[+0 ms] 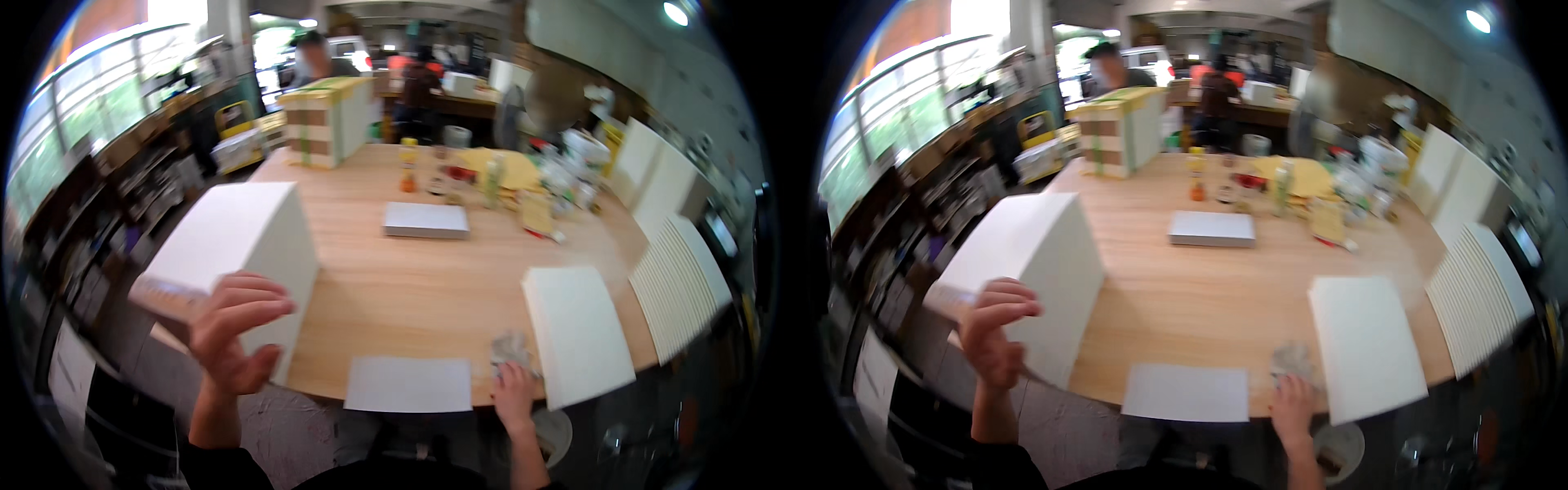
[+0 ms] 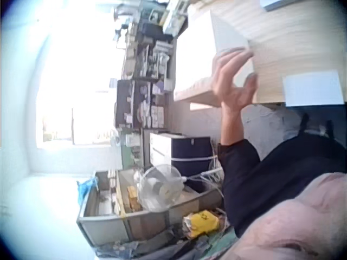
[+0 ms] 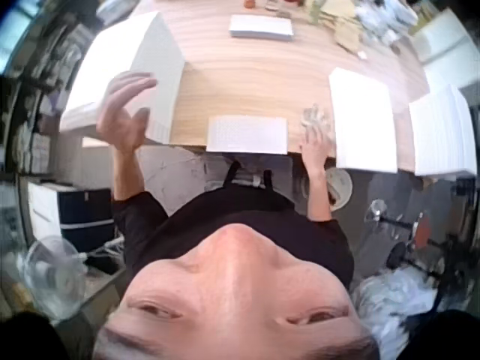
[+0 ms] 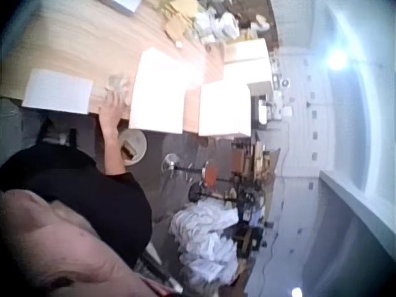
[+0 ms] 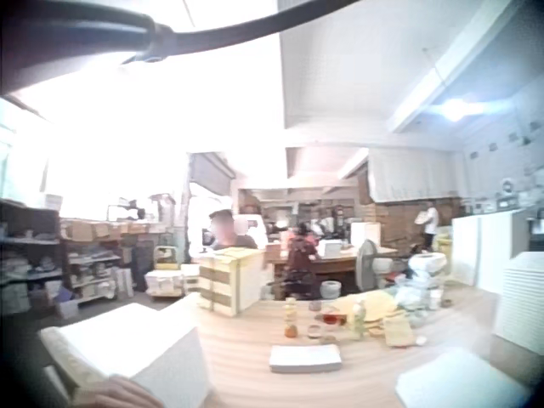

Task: The person folds white paper sheets in half, aligns them with a ruler, and stacks them into a growing pile. The person then uses a brush to apply glue to the folded spine of the stacked papers.

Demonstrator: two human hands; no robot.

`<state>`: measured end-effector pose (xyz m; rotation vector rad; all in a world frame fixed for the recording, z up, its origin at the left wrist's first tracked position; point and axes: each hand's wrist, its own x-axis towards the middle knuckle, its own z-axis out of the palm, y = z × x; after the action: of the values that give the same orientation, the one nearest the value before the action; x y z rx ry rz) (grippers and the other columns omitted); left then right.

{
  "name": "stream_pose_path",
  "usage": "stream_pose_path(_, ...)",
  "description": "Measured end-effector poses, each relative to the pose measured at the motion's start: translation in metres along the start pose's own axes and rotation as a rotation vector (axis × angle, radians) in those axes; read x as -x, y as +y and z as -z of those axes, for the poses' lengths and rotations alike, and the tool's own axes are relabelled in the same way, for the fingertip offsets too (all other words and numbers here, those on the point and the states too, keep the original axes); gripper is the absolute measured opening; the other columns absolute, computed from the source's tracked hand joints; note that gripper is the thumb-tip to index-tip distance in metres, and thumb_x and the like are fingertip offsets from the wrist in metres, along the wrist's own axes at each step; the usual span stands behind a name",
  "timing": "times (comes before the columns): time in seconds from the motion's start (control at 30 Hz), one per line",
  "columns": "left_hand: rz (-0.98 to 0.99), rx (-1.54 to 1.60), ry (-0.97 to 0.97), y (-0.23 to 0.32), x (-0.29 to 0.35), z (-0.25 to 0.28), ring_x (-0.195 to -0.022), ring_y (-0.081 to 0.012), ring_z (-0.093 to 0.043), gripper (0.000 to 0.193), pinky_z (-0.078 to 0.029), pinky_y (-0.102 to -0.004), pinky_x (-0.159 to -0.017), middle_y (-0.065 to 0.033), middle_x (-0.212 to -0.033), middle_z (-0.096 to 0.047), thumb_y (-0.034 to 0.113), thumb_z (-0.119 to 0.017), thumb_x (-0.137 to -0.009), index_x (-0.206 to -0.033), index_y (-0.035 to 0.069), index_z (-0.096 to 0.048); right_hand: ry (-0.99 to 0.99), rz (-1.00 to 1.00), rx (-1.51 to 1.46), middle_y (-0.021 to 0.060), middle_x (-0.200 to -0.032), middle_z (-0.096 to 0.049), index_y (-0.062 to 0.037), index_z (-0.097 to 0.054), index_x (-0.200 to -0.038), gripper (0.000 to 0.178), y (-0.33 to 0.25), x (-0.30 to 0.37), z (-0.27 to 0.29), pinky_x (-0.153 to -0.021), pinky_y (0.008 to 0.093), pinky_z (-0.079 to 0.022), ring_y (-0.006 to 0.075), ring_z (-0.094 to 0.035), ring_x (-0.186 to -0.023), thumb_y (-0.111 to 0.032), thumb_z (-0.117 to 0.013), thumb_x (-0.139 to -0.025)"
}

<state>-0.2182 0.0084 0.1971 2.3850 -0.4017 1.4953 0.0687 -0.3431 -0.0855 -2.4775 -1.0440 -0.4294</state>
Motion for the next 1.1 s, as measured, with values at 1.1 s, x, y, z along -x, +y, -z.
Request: stream_pose_path(1.1, -0.19, 0.609, -0.85, 0.087, -0.015, -0.48, -0.097, -0.034, -0.07, 0.035, -0.055, -0.0434, -0.084, -0.0116, -0.103, -0.075, 0.027, -0.079, -0.089, -0.117, 0.006, -0.073, 0.428, -0.152, -0.317, 0.0125, -0.12, -0.07, -0.0034, -0.07, -0.115, 0.029, 0.004, 0.069, 0.106, -0.069, 0.0367, -0.061, 0.0292, -0.075, -0.083, -0.008, -0.077, -0.087)
